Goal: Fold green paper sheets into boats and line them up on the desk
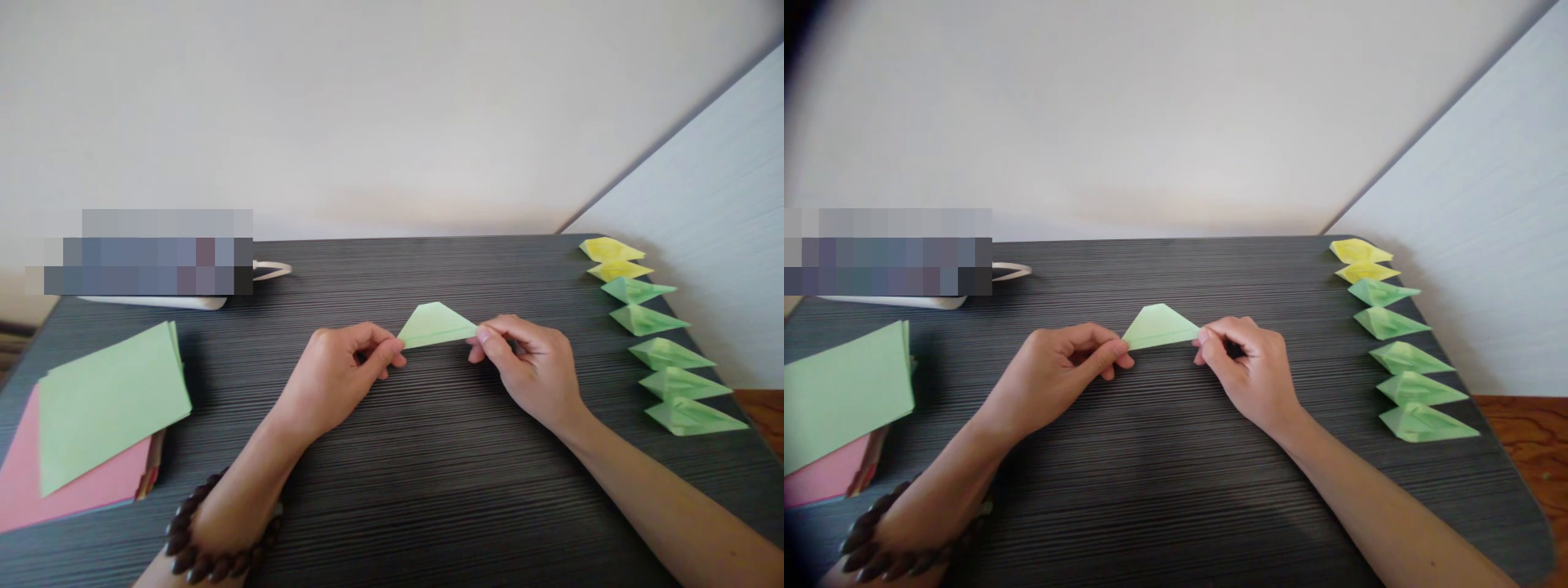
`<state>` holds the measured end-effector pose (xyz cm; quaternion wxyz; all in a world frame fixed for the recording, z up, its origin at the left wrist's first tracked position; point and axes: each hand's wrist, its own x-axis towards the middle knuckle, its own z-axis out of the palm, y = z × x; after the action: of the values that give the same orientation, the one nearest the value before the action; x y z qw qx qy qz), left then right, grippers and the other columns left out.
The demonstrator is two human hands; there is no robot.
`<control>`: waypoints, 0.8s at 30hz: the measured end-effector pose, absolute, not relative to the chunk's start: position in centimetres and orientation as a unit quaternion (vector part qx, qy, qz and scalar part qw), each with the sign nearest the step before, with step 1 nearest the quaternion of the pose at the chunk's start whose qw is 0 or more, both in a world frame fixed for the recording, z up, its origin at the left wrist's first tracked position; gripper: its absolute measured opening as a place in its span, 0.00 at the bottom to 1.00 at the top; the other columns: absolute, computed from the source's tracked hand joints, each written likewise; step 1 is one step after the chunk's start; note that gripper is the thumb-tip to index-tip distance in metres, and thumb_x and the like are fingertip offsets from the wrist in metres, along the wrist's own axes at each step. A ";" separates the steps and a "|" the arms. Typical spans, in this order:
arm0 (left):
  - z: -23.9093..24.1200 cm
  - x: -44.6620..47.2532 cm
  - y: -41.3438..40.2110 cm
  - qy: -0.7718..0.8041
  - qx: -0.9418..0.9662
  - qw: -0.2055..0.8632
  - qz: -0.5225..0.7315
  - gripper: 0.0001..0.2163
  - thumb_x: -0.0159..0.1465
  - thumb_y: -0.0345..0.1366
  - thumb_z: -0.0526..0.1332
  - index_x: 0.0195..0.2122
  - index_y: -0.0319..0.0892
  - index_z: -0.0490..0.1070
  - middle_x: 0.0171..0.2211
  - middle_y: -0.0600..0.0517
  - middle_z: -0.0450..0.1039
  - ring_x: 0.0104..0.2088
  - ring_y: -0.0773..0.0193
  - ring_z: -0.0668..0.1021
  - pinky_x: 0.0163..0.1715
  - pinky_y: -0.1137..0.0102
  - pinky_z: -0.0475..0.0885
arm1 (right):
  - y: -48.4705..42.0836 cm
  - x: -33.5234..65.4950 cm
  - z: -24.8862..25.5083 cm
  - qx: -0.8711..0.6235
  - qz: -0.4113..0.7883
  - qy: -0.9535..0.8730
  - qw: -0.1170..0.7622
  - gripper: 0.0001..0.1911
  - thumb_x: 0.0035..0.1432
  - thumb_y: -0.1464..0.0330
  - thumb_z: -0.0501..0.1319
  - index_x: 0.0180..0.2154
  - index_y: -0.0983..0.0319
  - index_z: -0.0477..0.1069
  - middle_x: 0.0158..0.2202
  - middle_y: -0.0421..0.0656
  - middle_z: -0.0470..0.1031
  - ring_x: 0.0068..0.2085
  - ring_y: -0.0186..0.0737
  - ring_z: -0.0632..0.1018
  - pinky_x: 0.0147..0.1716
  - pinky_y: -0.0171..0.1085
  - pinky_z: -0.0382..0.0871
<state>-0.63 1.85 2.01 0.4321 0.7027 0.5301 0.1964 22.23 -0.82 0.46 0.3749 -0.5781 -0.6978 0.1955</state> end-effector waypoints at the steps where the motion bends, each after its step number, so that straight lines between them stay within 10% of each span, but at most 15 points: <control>1: 2.0 -0.7 1.8 0.527 0.704 0.435 0.192 0.14 0.63 0.45 0.56 0.31 0.42 0.76 0.22 0.55 0.74 0.23 0.68 0.73 0.24 0.76 0.64 | -0.8 22.3 0.4 -0.578 0.201 -0.695 0.378 0.13 0.59 0.67 0.57 0.24 0.59 0.72 0.21 0.37 0.75 0.23 0.33 0.73 0.28 0.35 0.67; 24: 2.3 -1.2 2.4 0.431 0.796 0.392 0.166 0.18 0.66 0.41 0.52 0.20 0.40 0.65 0.20 0.56 0.68 0.25 0.71 0.69 0.31 0.75 0.62 | -0.5 22.6 0.5 -0.470 0.335 -0.733 0.361 0.13 0.60 0.70 0.55 0.24 0.61 0.70 0.23 0.37 0.74 0.28 0.33 0.73 0.32 0.35 0.64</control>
<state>-1.18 2.38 2.27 0.3924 0.7957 0.4307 0.1657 22.62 -0.46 0.49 0.3610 -0.4700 -0.7325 0.3350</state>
